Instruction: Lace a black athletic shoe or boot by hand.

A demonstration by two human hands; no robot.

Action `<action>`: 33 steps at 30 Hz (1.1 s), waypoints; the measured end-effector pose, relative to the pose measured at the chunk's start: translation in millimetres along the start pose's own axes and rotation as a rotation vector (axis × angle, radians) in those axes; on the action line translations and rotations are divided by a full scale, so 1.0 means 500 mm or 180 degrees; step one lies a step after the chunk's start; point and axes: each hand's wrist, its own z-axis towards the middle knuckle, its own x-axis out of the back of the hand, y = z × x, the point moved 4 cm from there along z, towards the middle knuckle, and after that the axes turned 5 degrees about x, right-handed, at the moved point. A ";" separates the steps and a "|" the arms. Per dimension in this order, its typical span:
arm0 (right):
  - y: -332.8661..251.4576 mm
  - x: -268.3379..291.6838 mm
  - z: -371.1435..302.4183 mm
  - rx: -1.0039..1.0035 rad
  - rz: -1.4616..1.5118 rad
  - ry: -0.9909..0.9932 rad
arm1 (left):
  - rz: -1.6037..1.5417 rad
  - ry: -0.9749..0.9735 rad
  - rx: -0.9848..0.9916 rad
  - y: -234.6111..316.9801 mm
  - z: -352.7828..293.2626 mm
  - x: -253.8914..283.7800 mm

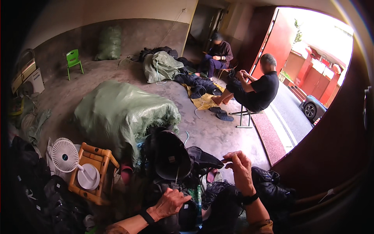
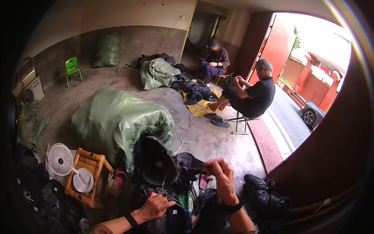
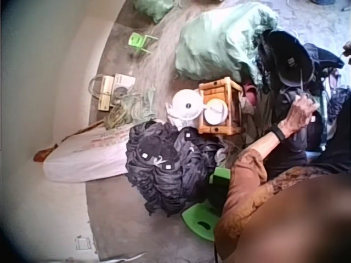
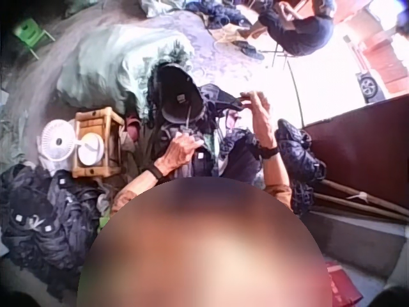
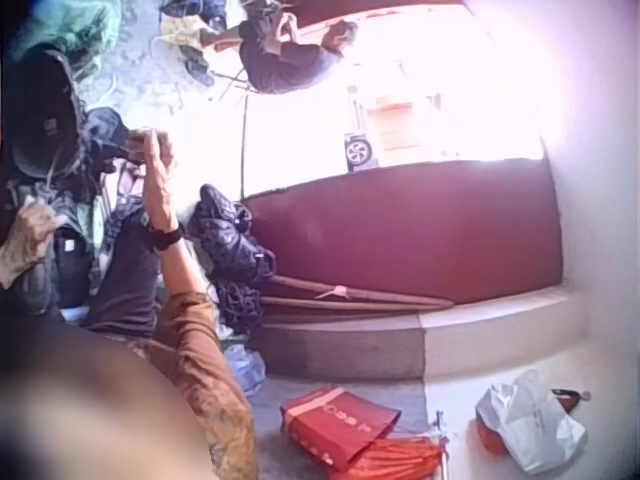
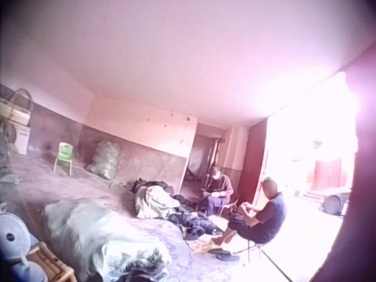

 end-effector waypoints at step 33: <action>0.238 -0.319 -0.142 0.0822 -0.2462 -0.2729 | -0.2013 0.0487 0.1583 -0.180 -0.130 0.068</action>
